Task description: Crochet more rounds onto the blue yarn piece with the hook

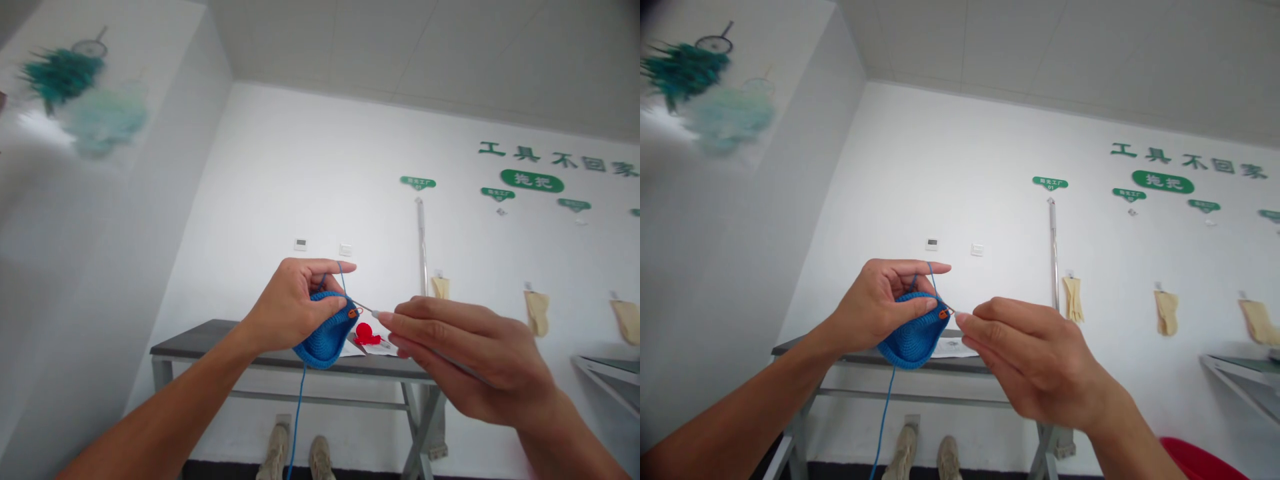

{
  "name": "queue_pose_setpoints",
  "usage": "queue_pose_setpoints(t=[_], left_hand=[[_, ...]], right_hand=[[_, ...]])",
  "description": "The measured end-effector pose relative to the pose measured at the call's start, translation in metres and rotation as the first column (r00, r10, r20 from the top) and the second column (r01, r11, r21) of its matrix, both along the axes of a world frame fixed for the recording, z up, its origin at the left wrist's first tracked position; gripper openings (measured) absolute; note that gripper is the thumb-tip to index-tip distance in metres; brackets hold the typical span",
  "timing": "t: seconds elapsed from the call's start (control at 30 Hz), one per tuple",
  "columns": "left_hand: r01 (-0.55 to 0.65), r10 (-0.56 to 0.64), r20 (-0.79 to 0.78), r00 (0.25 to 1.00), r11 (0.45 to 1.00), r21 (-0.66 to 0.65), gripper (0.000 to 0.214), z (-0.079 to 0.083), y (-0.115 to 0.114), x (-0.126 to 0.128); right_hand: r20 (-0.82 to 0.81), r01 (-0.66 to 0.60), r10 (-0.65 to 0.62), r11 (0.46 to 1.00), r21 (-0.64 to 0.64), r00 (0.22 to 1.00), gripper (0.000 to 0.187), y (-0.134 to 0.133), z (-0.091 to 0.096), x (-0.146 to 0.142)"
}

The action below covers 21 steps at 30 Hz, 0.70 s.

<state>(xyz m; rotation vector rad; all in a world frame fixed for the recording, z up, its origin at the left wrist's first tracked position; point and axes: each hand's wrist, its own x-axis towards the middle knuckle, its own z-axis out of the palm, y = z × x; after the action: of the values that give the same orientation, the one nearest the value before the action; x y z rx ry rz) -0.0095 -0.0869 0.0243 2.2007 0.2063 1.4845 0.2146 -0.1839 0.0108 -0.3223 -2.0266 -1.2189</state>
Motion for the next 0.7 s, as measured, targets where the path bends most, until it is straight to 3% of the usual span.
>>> queue_pose_setpoints(t=[0.1,0.17,0.23,0.3,0.37,0.4,0.5,0.57,0.63,0.7], left_hand=[[0.066,-0.066,-0.015,0.998,0.998,-0.001,0.048,0.001,-0.001,-0.001],[0.135,-0.136,-0.018,0.991,0.991,-0.012,0.047,0.001,-0.001,-0.002],[0.189,-0.189,-0.005,0.982,0.982,-0.022,0.047,0.001,-0.002,-0.003],[0.206,-0.205,0.032,0.978,0.978,-0.018,0.046,0.002,-0.003,-0.002],[0.183,-0.183,0.089,0.979,0.983,0.008,0.046,0.002,-0.005,0.002],[0.159,-0.161,0.120,0.980,0.987,0.028,0.046,0.002,-0.006,0.005],[0.085,-0.095,0.208,0.973,0.995,0.055,0.046,-0.002,-0.009,0.015],[0.068,-0.073,0.254,0.965,0.997,0.028,0.047,-0.006,-0.009,0.022],[0.079,-0.072,0.290,0.954,0.997,-0.013,0.050,-0.010,-0.009,0.028],[0.115,-0.094,0.334,0.938,0.993,-0.042,0.051,-0.014,-0.007,0.032]], right_hand=[[-0.139,-0.176,0.151,0.965,-0.193,0.979,0.045,0.000,0.002,0.007],[-0.293,-0.374,0.286,0.875,-0.307,0.912,0.037,0.005,0.000,0.007],[-0.521,-0.610,0.383,0.693,-0.384,0.763,0.021,0.015,-0.004,0.003],[-0.752,-0.824,0.382,0.429,-0.370,0.536,0.011,0.027,-0.011,-0.007],[-0.884,-0.942,0.344,0.221,-0.253,0.318,0.012,0.039,-0.018,-0.020],[-0.919,-0.972,0.328,0.153,-0.178,0.220,0.012,0.044,-0.021,-0.028],[-0.921,-0.984,0.362,0.153,-0.095,0.145,0.010,0.057,-0.031,-0.046],[-0.902,-0.979,0.420,0.202,-0.018,0.103,0.010,0.063,-0.036,-0.055],[-0.866,-0.939,0.491,0.334,0.086,0.095,0.008,0.068,-0.043,-0.061],[-0.834,-0.856,0.534,0.489,0.166,0.143,0.010,0.072,-0.050,-0.064]])
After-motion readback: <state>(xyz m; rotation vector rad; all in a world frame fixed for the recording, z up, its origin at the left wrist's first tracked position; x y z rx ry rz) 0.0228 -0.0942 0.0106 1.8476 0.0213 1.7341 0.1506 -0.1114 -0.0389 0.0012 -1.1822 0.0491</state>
